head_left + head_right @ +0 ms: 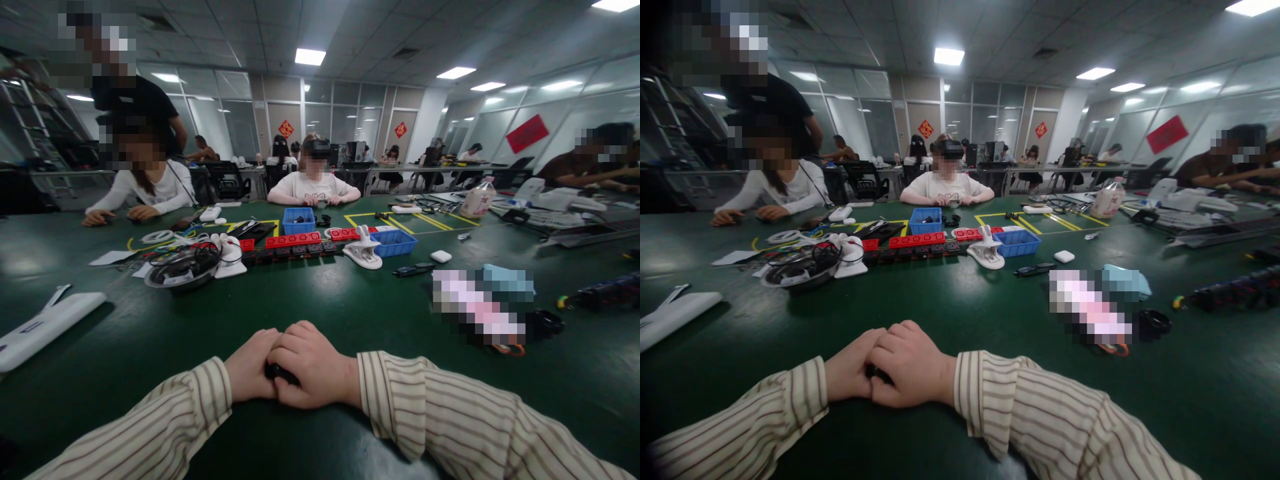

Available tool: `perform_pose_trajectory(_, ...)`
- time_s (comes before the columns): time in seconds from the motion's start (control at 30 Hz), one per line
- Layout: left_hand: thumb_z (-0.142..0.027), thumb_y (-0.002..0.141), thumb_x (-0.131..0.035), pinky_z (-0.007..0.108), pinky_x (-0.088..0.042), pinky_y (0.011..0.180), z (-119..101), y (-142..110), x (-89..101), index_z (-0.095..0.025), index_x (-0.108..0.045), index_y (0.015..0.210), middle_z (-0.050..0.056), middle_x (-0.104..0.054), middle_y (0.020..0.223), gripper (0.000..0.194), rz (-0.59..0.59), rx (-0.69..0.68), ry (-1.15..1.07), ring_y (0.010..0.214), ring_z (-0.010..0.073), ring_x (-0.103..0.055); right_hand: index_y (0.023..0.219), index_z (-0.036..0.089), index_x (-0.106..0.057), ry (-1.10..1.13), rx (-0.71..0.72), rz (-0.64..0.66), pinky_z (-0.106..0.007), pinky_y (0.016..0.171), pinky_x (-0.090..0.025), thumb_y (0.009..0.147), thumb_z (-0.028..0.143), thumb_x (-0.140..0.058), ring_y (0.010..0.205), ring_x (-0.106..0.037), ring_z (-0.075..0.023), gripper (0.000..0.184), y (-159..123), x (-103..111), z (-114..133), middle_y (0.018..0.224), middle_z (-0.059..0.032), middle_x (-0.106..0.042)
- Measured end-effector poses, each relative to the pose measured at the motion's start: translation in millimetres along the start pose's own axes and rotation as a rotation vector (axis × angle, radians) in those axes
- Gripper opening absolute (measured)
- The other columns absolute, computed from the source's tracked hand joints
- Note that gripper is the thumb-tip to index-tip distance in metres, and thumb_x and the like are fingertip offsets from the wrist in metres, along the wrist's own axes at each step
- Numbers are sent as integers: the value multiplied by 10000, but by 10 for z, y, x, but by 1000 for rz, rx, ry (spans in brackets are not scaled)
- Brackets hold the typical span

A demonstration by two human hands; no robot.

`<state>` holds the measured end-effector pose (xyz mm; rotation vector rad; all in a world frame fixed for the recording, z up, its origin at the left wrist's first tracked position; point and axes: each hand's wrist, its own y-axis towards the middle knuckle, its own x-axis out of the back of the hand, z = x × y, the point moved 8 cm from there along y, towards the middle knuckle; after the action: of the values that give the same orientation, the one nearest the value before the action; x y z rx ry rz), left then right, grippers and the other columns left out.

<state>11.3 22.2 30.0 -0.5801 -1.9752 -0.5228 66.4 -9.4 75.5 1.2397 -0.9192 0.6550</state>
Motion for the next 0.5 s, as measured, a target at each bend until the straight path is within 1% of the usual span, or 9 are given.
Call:
perform_pose_trajectory(0.07,-240,557,-665,371,-411,769,-33,10,16,-166,-573,847,38,-573,851,313,8,-12,18,809,238,-517,814,152,-550,28,65,6,-320,722,-334,717,282,-479,786,-457,-172,177,0,0,50,829,-49,-571)
perform_pose_trajectory(0.17,-305,587,-689,377,-403,776,-59,24,13,-174,-581,853,33,-572,855,316,38,-20,58,810,243,-521,790,159,-546,80,159,16,-332,770,-338,707,252,-455,835,-477,-175,155,-8,4,123,853,-37,-596)
perform_pose_trajectory(0.27,-350,655,-672,402,-375,858,-78,19,-22,-198,-583,938,30,-583,939,333,68,-59,83,872,251,-521,848,153,-537,122,194,6,-342,849,-328,717,248,-435,900,-483,-172,192,-17,29,155,882,-35,-604)
perform_pose_trajectory(0.37,-351,657,-684,427,-346,907,-78,-3,-36,-234,-587,1002,31,-569,1026,376,54,-95,93,939,265,-500,953,142,-517,128,140,-43,-354,890,-314,745,337,-458,941,-477,-179,290,-15,77,118,938,-56,-587)
perform_pose_trajectory(0.43,-380,618,-716,416,-373,884,-43,-16,-6,-224,-585,1002,44,-554,1041,434,12,-66,28,950,269,-493,980,142,-504,114,65,-79,-354,861,-326,740,438,-506,929,-470,-188,381,-10,101,60,983,-72,-567)
perform_pose_trajectory(0.5,-405,609,-716,397,-404,843,4,-26,2,-201,-561,1018,58,-548,1028,483,7,-8,-44,937,265,-495,959,136,-503,78,-42,-106,-342,801,-342,714,527,-549,873,-466,-190,464,-9,108,-24,958,-79,-556)
